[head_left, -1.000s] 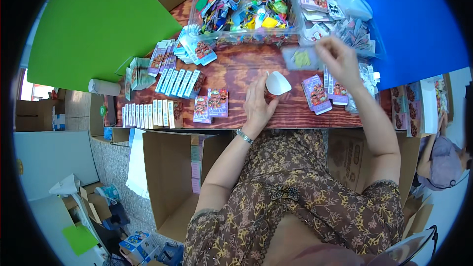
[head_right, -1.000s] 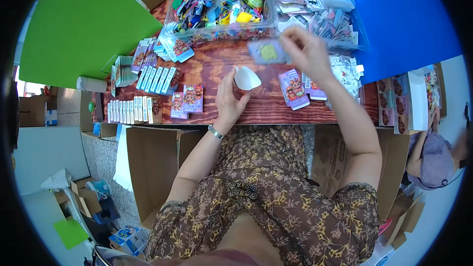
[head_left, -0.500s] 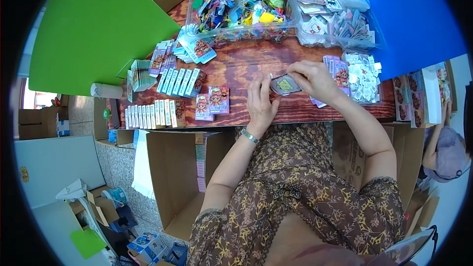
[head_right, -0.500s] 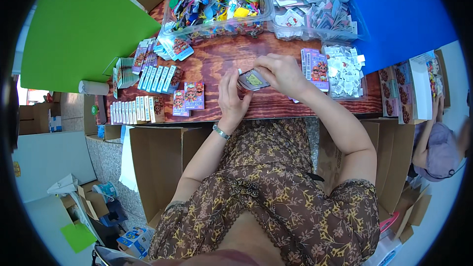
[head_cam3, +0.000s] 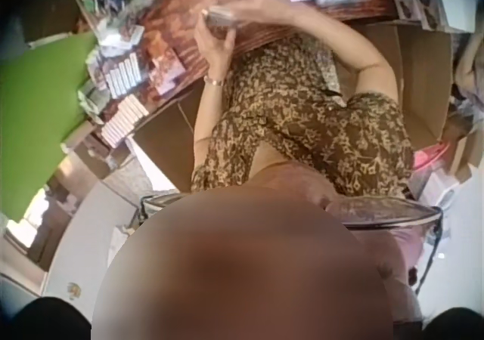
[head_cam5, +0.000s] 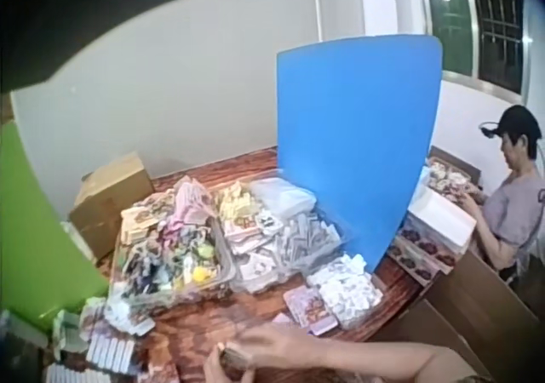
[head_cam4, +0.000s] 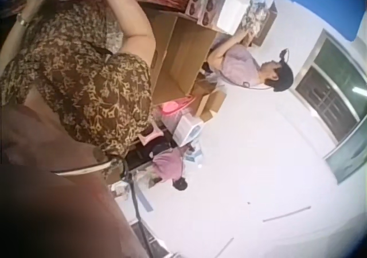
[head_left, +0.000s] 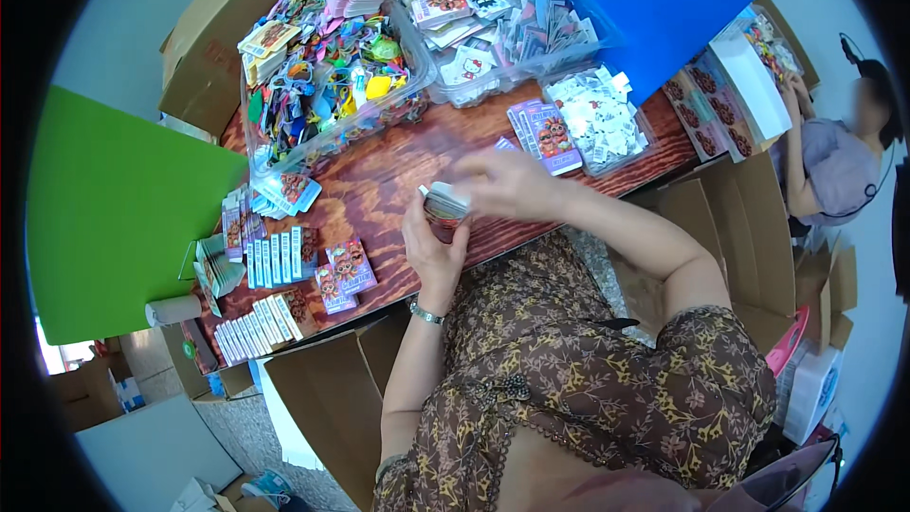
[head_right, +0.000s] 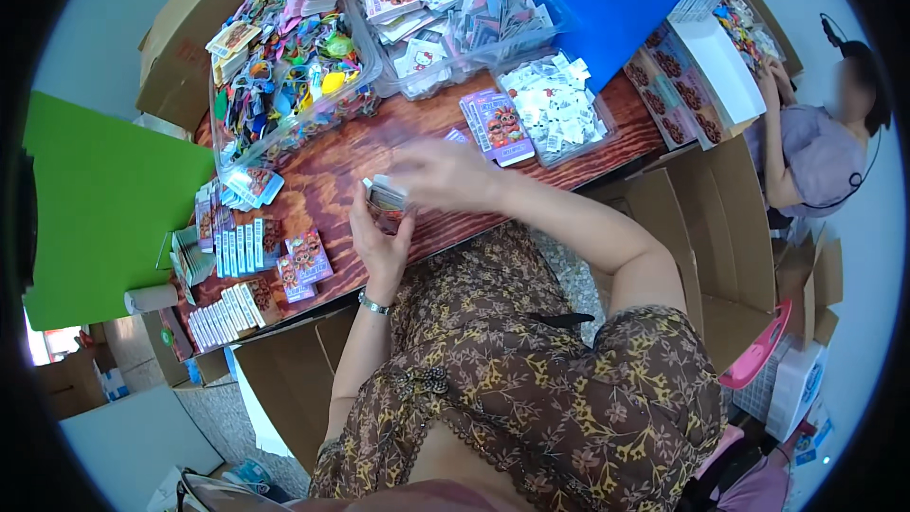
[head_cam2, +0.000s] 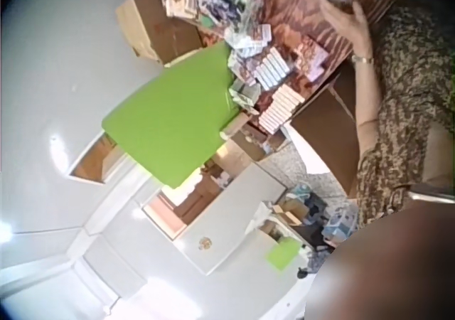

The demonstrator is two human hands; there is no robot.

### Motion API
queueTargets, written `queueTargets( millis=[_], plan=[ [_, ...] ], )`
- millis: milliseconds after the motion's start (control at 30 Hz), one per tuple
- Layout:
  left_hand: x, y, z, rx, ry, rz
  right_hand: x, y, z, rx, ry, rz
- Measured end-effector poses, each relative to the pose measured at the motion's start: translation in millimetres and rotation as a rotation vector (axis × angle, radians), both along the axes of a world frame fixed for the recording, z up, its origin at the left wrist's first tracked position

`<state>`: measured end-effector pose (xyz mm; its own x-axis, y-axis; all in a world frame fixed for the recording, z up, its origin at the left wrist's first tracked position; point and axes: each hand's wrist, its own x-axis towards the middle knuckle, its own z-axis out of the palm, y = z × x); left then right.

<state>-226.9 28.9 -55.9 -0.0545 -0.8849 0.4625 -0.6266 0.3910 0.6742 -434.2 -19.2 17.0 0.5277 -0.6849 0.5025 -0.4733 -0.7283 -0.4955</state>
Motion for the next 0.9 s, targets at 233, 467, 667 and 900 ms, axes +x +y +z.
queueTargets(
  millis=[233, 467, 667, 900],
  plan=[
    [5, -4, -8, 0.044, -0.046, -0.070, -180, -36, -43, 0.174, 0.221, -0.814],
    [2, 0, -13, 0.070, -0.107, -0.091, -194, -36, -42, 0.389, 0.503, -0.868],
    [2, -3, -11, 0.036, -0.106, -0.109, -199, -33, -44, 0.294, 0.546, -0.835],
    [4, -2, -15, 0.058, -0.088, -0.109, -212, -42, -37, 0.241, 0.183, -0.864]
  ],
)
